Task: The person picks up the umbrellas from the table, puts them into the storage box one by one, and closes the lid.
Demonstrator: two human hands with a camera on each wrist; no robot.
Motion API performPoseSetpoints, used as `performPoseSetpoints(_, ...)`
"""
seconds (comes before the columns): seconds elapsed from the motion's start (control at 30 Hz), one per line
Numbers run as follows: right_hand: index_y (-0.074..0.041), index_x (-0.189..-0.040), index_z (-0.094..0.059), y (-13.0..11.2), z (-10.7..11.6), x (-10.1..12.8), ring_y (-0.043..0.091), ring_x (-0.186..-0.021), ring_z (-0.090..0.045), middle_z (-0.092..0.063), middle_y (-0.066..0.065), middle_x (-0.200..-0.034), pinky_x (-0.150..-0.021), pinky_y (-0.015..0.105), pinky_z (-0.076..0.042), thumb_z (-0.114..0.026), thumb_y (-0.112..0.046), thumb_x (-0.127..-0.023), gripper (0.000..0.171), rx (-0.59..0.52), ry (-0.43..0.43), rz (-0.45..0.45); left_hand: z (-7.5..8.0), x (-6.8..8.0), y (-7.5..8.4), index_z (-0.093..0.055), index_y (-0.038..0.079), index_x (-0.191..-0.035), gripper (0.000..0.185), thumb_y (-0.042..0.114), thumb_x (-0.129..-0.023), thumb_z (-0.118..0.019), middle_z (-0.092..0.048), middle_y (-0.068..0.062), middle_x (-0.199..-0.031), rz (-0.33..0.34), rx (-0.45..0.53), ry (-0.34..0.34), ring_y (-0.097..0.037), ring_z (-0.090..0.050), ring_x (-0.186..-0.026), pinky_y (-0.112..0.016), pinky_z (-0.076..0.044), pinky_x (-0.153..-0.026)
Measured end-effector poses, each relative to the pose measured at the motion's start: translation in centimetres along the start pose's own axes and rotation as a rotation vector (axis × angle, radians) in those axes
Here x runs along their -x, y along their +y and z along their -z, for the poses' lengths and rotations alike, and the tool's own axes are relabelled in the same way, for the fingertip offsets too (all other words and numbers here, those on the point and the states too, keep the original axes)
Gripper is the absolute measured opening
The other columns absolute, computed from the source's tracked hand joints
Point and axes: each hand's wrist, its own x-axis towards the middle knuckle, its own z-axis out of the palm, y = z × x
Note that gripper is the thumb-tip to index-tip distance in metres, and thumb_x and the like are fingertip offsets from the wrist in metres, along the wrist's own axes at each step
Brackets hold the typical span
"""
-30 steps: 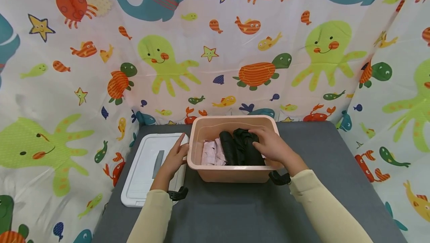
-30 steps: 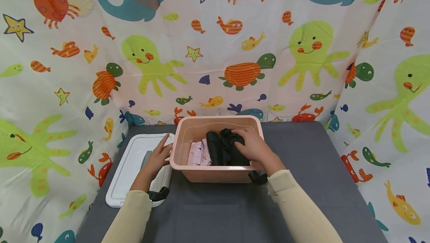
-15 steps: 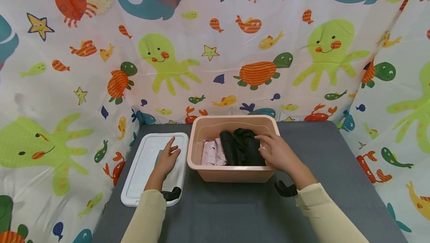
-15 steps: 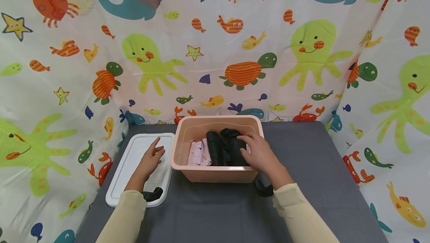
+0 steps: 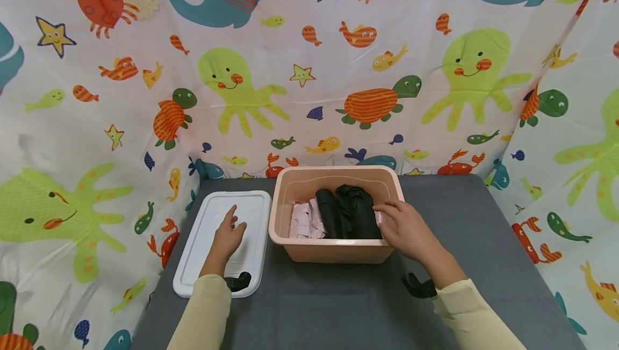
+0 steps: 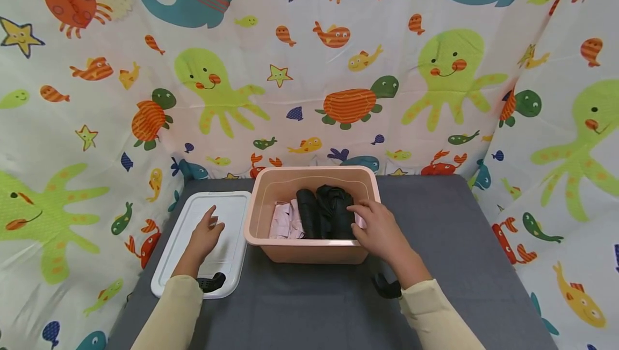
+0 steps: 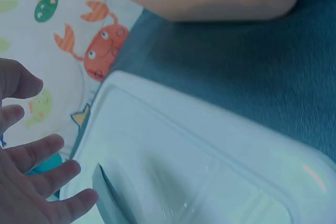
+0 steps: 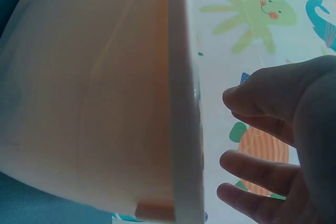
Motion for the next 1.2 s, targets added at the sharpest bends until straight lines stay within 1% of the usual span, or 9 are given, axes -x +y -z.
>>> performPoseSetpoints(0.1,-0.011,-0.126,-0.064,0.1,0.0,0.5,0.042,-0.122,-0.048,-0.055,0.022,-0.132,-0.1,0.064,-0.04,-0.063,-0.02,-0.088,0.039,0.01,0.007,-0.002,0.1,-0.2,-0.7,-0.015,0.021,-0.157,0.068,0.029,-0.096,-0.044,-0.034,-0.023,-0.153,0.03,-0.045,0.018,-0.044,-0.032,-0.14,-0.061,-0.033,-0.109)
performPoseSetpoints(0.3,-0.01,-0.124,-0.066,0.5,-0.2,1.3,0.041,-0.118,-0.052,-0.059,0.019,-0.126,-0.097,0.061,-0.043,-0.065,-0.02,-0.087,0.038,0.028,0.036,0.04,0.2,-0.4,-1.9,-0.013,0.013,-0.157,0.071,0.024,-0.093,-0.042,-0.032,-0.028,-0.152,0.071,-0.106,0.04,-0.047,-0.029,-0.14,-0.061,-0.032,-0.109)
performPoseSetpoints(0.43,-0.009,-0.12,-0.068,0.8,-0.5,1.8,0.038,-0.113,-0.055,-0.062,0.017,-0.121,-0.095,0.059,-0.046,-0.068,-0.019,-0.086,0.035,0.034,0.074,0.09,0.2,-0.5,-2.8,-0.014,0.009,-0.156,0.072,0.023,-0.092,-0.043,-0.032,-0.031,-0.15,0.077,-0.137,0.057,-0.048,-0.035,-0.136,-0.06,-0.036,-0.107)
performPoseSetpoints(0.53,-0.009,-0.116,-0.07,0.9,-0.8,2.2,0.037,-0.108,-0.057,-0.065,0.016,-0.117,-0.091,0.057,-0.048,-0.069,-0.018,-0.085,0.032,0.042,0.108,0.132,0.2,-0.5,-3.3,-0.016,0.005,-0.155,0.072,0.022,-0.091,-0.045,-0.035,-0.033,-0.147,0.078,-0.162,0.071,-0.049,-0.041,-0.13,-0.059,-0.039,-0.103)
performPoseSetpoints(0.67,-0.01,-0.11,-0.072,1.0,-0.9,2.7,0.035,-0.104,-0.058,-0.066,0.014,-0.112,-0.088,0.054,-0.05,-0.07,-0.018,-0.084,0.028,0.046,0.13,0.157,0.5,-0.5,-3.7,-0.019,0.0,-0.153,0.072,0.021,-0.089,-0.046,-0.038,-0.037,-0.142,0.079,-0.198,0.071,-0.051,-0.045,-0.125,-0.06,-0.041,-0.099)
performPoseSetpoints(0.8,-0.012,-0.108,-0.072,1.1,-0.9,3.3,0.033,-0.103,-0.059,-0.066,0.011,-0.111,-0.087,0.053,-0.051,-0.071,-0.016,-0.083,0.026,0.053,0.123,0.148,0.6,-0.8,-4.4,-0.021,-0.004,-0.151,0.072,0.021,-0.089,-0.046,-0.038,-0.038,-0.141,0.093,-0.252,0.065,-0.052,-0.044,-0.125,-0.06,-0.04,-0.1)
performPoseSetpoints(0.97,-0.013,-0.108,-0.073,1.2,-1.2,4.2,0.032,-0.104,-0.057,-0.066,0.008,-0.111,-0.088,0.053,-0.05,-0.072,-0.013,-0.081,0.027,0.033,0.122,0.129,0.3,-1.1,-4.9,-0.024,-0.004,-0.15,0.069,0.024,-0.09,-0.044,-0.039,-0.035,-0.143,0.138,-0.322,0.052,-0.051,-0.043,-0.126,-0.061,-0.039,-0.1)
performPoseSetpoints(1.07,-0.013,-0.107,-0.074,1.4,-1.4,4.5,0.031,-0.104,-0.057,-0.066,0.006,-0.109,-0.088,0.052,-0.05,-0.074,-0.012,-0.079,0.028,0.027,0.149,0.139,0.1,-1.4,-5.0,-0.03,-0.006,-0.147,0.067,0.024,-0.089,-0.045,-0.043,-0.036,-0.138,0.133,-0.364,0.06,-0.051,-0.047,-0.122,-0.063,-0.041,-0.097)
performPoseSetpoints(1.2,-0.015,-0.104,-0.075,1.8,-1.6,4.9,0.028,-0.1,-0.058,-0.067,0.003,-0.103,-0.084,0.05,-0.052,-0.077,-0.011,-0.076,0.028,0.036,0.196,0.165,-0.3,-1.7,-5.1,-0.037,-0.009,-0.142,0.063,0.022,-0.088,-0.047,-0.047,-0.037,-0.131,0.12,-0.402,0.074,-0.053,-0.049,-0.117,-0.063,-0.043,-0.093)
